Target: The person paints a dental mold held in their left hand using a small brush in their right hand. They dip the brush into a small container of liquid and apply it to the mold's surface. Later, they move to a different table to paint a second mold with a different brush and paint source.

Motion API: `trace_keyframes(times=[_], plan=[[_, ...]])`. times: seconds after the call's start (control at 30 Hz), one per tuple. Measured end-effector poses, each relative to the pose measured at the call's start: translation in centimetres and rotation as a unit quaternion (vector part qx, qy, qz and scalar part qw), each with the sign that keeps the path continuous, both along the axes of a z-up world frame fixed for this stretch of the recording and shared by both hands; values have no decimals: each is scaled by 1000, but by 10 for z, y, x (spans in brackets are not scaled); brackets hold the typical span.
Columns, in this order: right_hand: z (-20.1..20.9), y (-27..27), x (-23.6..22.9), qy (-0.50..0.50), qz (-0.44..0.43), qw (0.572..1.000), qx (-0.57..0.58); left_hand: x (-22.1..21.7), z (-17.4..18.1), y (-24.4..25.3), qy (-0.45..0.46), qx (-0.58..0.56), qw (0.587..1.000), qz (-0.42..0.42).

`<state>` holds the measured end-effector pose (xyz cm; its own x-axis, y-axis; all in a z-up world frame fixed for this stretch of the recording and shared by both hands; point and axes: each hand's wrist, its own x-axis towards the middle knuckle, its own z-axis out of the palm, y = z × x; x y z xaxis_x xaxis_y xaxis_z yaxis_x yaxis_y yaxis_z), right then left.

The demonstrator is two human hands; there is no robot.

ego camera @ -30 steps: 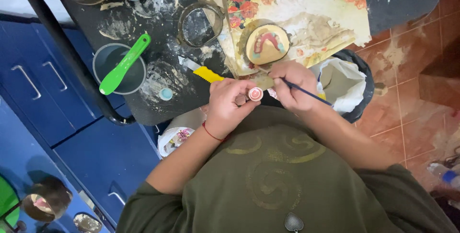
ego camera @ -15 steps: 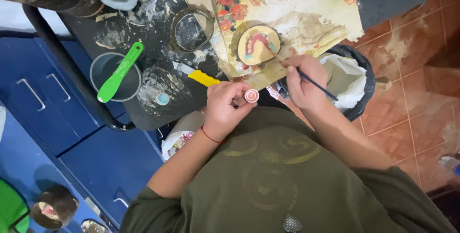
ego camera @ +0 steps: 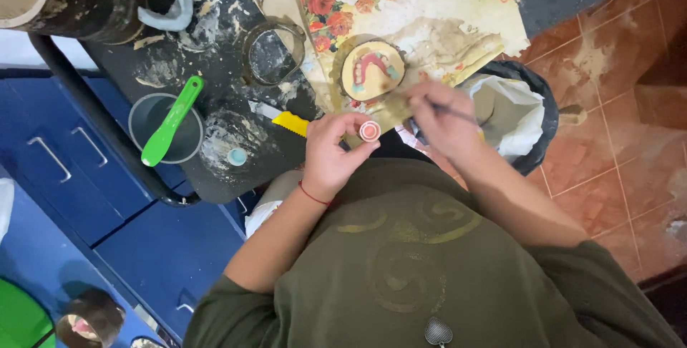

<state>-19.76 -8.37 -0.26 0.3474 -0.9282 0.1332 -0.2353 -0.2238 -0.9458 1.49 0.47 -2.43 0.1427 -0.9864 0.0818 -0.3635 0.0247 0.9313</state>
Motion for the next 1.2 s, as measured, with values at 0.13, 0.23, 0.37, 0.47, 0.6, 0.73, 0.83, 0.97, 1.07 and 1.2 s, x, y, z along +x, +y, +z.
trace_keyframes(times=[0.13, 0.23, 0.37, 0.47, 0.6, 0.73, 0.83, 0.97, 1.07, 1.2], plan=[[29, -5, 0, 36, -32, 999, 6, -3, -7, -6, 34, -18, 999, 18], [-3, 12, 15, -8, 37, 999, 10, 0, -9, -8, 19, -10, 1000, 19], [-3, 5, 14, 12, 36, 999, -34, -4, -6, -6, 18, -11, 999, 26], [8, -1, 4, 79, 5, 992, -95, -4, -4, -8, 25, -14, 999, 23], [12, -6, 17, 103, 28, 982, -159, -4, 0, -9, 38, -26, 999, 18], [-2, 0, 5, 185, 13, 953, -239, -5, 0, -7, 33, -17, 999, 17], [4, 2, 1, 152, 13, 967, -203, -1, 2, -9, 44, -21, 999, 6], [9, -5, 0, 70, 32, 988, -135, -2, -3, -7, 41, -21, 999, 10], [-2, -7, -18, 94, 1, 992, -89, -1, -3, -8, 37, -32, 999, 6], [-18, -17, -21, 13, 7, 999, -38, -3, -10, -9, 28, -24, 999, 10]])
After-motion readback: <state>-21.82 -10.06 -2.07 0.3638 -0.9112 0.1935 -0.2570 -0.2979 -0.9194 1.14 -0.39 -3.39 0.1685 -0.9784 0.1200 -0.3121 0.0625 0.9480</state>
